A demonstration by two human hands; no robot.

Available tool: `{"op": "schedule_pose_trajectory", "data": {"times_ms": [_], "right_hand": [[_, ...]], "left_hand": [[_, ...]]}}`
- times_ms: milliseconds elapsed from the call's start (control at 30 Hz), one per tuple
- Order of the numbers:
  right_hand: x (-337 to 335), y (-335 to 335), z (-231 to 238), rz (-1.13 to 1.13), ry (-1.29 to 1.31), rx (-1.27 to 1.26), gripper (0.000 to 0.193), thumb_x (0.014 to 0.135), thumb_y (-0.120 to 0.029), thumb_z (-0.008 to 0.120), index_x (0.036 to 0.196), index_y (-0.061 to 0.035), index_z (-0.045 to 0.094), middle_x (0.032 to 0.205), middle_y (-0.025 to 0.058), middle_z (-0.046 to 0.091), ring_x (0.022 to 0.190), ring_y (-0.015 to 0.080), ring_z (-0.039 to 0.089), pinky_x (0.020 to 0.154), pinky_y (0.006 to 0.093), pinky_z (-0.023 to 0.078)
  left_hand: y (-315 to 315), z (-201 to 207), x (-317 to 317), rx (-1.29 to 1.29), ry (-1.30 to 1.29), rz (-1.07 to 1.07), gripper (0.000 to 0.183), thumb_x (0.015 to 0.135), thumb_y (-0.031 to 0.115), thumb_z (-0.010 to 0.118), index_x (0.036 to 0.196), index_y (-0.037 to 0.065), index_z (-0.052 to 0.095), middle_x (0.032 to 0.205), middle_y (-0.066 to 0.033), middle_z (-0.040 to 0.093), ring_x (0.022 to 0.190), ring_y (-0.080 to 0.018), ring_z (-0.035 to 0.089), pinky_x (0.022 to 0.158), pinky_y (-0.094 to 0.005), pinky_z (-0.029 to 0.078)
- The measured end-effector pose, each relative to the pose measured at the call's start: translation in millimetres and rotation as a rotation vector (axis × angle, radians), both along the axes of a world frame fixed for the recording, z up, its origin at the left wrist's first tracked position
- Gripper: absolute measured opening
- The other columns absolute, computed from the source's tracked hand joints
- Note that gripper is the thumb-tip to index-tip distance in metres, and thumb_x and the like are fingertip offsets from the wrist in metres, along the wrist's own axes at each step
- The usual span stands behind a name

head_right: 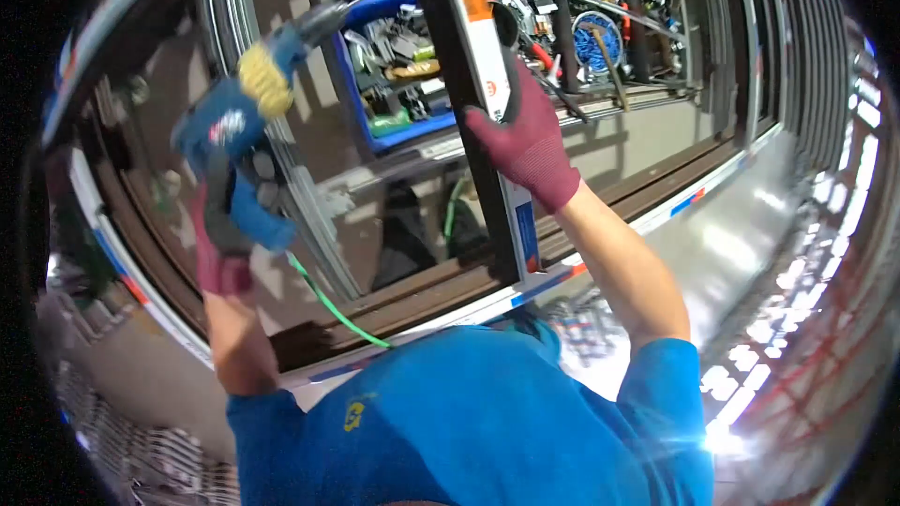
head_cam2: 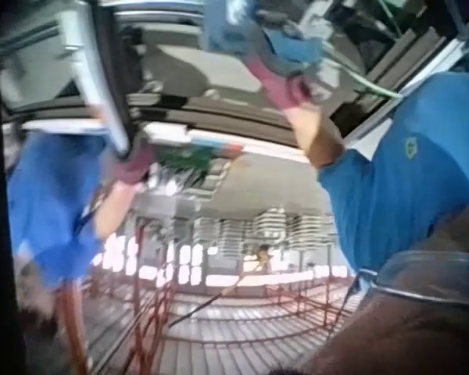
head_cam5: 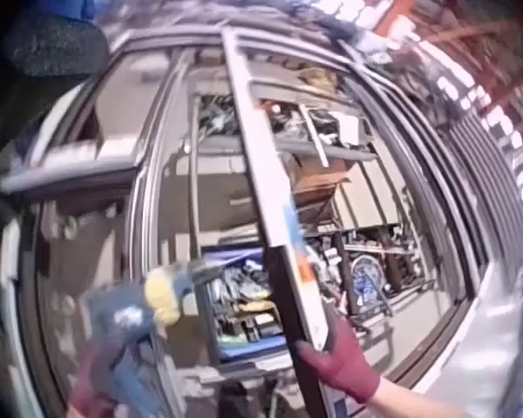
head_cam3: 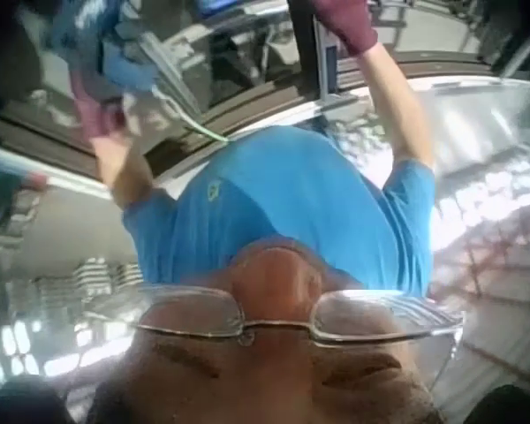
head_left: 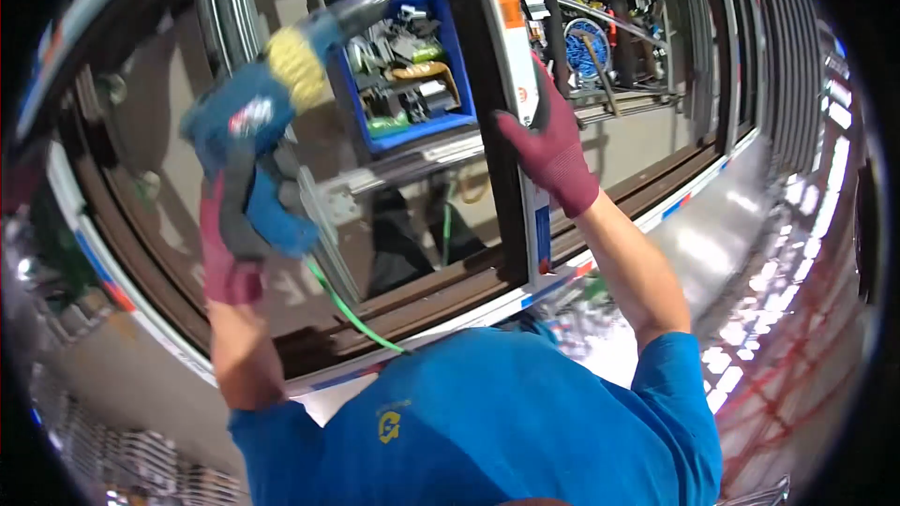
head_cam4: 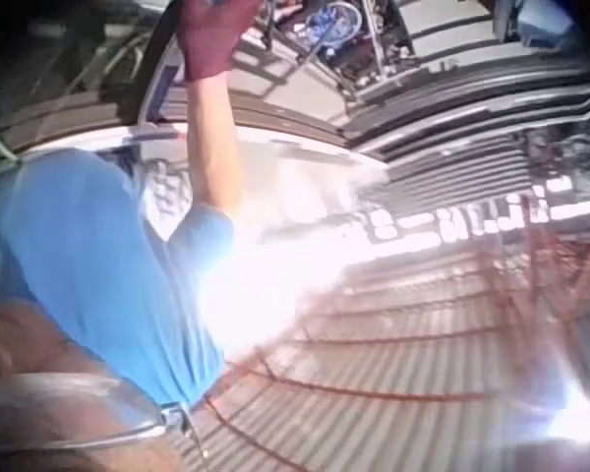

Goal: The recorder is assembling and securing large metal frames using power tools and hand tools.

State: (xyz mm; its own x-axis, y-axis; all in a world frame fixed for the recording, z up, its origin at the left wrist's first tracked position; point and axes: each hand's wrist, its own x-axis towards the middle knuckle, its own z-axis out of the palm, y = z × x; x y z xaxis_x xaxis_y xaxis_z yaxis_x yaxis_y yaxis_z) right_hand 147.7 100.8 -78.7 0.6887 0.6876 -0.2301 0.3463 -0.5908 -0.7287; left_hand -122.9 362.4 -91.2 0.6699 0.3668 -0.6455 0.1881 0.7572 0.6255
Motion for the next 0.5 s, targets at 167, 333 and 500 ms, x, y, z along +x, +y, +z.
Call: {"op": "schedule_pose_trajectory", "data": {"times_ms": [167,333,500], "right_hand": [[-17.7,-4.4,26.3,0.098,-0.537,0.193,0.080,0.083,-0.027,0.080,0.149,0.0013,0.045,0.134,0.0255,0.058,0.120,0.0389,0.060,0.104,0.0493,0.046],[-58.1,-16.3,66.3,0.519,0.051,0.539,0.083,0.082,-0.044,0.076,0.146,-0.0009,0.047,0.129,0.0185,0.061,0.107,0.0349,0.063,0.093,0.0482,0.048],[-67.1,-35.3,131.2,0.589,0.355,0.595,0.113,0.075,-0.058,0.080,0.152,0.0080,0.030,0.133,0.0289,0.054,0.111,0.0379,0.062,0.095,0.0475,0.049]], "left_hand": [[-58.2,53.0,-48.0,0.114,-0.058,0.301,0.061,0.101,0.049,0.062,0.133,-0.003,0.054,0.104,-0.0109,0.067,0.076,-0.0199,0.065,0.063,-0.0324,0.053],[-137.7,120.3,-47.4,0.442,-0.204,0.242,0.065,0.108,0.045,0.045,0.156,0.002,0.036,0.117,-0.0120,0.067,0.098,-0.0268,0.067,0.083,-0.0379,0.058],[-251.8,154.8,51.7,0.560,0.101,0.793,0.056,0.107,0.035,0.051,0.154,0.006,0.040,0.135,-0.0097,0.060,0.113,-0.0289,0.064,0.096,-0.0363,0.053]]}}
